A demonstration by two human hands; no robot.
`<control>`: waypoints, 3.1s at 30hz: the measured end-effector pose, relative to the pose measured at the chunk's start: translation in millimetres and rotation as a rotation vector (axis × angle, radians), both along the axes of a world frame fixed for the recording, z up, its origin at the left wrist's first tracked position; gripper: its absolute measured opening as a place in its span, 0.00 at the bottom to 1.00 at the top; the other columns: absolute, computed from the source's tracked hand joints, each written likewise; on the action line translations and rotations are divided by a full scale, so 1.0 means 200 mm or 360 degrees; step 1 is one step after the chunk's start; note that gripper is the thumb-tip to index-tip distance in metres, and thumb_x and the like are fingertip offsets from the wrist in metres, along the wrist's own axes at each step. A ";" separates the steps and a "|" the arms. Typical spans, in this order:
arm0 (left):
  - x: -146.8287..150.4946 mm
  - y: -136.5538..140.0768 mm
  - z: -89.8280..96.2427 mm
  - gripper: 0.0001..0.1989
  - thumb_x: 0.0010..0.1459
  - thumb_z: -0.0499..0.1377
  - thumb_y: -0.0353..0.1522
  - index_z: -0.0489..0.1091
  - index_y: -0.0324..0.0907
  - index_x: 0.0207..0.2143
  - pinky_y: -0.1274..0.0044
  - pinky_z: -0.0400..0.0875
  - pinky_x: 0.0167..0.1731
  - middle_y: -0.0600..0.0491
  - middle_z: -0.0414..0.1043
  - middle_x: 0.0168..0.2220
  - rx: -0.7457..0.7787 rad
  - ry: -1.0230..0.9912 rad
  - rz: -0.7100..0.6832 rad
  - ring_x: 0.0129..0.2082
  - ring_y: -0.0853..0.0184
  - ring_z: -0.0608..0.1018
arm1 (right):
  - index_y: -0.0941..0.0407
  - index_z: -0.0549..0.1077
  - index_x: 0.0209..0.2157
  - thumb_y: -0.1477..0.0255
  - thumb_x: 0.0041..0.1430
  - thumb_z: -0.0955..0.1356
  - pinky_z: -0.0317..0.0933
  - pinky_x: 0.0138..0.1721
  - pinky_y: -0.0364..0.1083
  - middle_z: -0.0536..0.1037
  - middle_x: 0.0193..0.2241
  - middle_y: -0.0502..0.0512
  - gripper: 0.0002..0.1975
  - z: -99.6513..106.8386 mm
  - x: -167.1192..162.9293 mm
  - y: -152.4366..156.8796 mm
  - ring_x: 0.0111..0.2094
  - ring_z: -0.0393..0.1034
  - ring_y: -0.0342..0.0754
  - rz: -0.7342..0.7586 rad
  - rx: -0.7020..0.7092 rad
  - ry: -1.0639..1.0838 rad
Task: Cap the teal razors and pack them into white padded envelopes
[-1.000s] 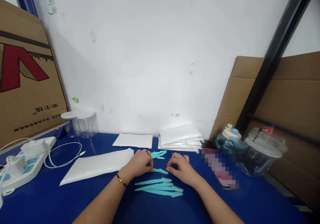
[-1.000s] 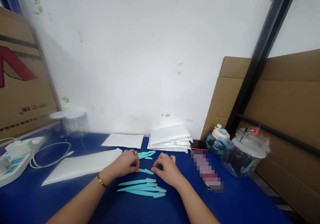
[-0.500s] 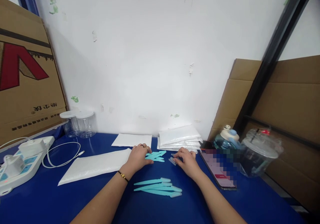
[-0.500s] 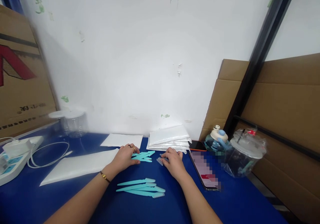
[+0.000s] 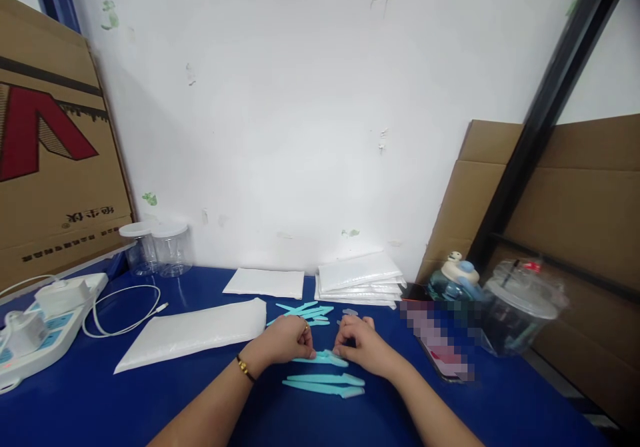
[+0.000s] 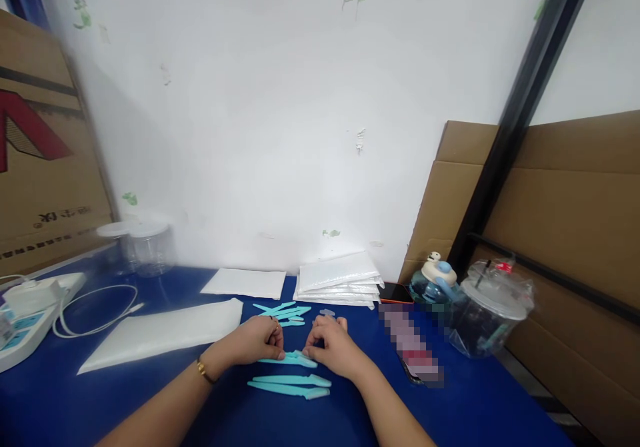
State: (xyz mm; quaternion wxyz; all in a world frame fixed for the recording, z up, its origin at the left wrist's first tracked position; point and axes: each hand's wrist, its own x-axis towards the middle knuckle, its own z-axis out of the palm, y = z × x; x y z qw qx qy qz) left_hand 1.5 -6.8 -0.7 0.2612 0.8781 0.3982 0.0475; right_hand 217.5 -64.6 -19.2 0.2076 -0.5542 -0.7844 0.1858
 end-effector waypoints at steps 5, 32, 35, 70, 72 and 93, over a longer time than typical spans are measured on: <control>-0.01 0.04 -0.07 0.11 0.45 0.60 0.41 0.75 0.44 0.27 0.81 0.56 0.20 0.57 0.73 0.24 0.0029 -0.0013 0.0052 0.23 0.71 0.69 | 0.52 0.74 0.27 0.67 0.51 0.70 0.45 0.46 0.50 0.71 0.33 0.48 0.04 -0.01 0.00 0.00 0.41 0.63 0.48 0.0005 0.0001 0.0000; -0.03 0.01 -0.01 0.15 0.37 0.67 0.45 0.74 0.49 0.28 0.79 0.59 0.32 0.60 0.72 0.31 0.0252 0.0039 -0.0054 0.31 0.68 0.73 | 0.53 0.74 0.27 0.66 0.49 0.71 0.47 0.46 0.51 0.72 0.33 0.49 0.06 0.05 0.08 -0.02 0.40 0.65 0.50 -0.0127 -0.0004 -0.0069; 0.00 -0.01 -0.03 0.08 0.43 0.65 0.40 0.74 0.47 0.26 0.78 0.58 0.33 0.60 0.72 0.27 0.0238 0.0095 -0.0017 0.29 0.70 0.72 | 0.53 0.74 0.26 0.65 0.45 0.73 0.46 0.47 0.51 0.72 0.32 0.48 0.08 0.04 0.05 -0.05 0.39 0.65 0.49 -0.0045 -0.0046 -0.0078; -0.01 -0.09 0.01 0.15 0.38 0.67 0.42 0.74 0.46 0.30 0.81 0.59 0.24 0.58 0.71 0.30 -0.0033 -0.0043 -0.0252 0.29 0.70 0.71 | 0.38 0.46 0.62 0.72 0.62 0.59 0.24 0.59 0.63 0.48 0.64 0.41 0.29 0.02 0.06 0.01 0.65 0.32 0.56 -0.0264 0.1144 -0.1068; 0.01 -0.09 0.00 0.10 0.41 0.65 0.39 0.74 0.46 0.29 0.81 0.58 0.23 0.58 0.72 0.27 -0.0086 -0.0014 -0.0198 0.27 0.70 0.71 | 0.38 0.48 0.61 0.73 0.62 0.59 0.25 0.59 0.63 0.49 0.64 0.42 0.29 0.02 0.06 0.01 0.65 0.33 0.56 -0.0258 0.1098 -0.1028; -0.07 0.11 -0.07 0.12 0.49 0.56 0.39 0.73 0.39 0.29 0.80 0.60 0.26 0.55 0.72 0.26 -0.0135 -0.0336 0.0170 0.28 0.69 0.71 | 0.50 0.74 0.28 0.61 0.63 0.61 0.44 0.50 0.55 0.71 0.45 0.48 0.15 0.09 0.12 -0.03 0.50 0.58 0.51 -0.0004 0.0349 -0.0290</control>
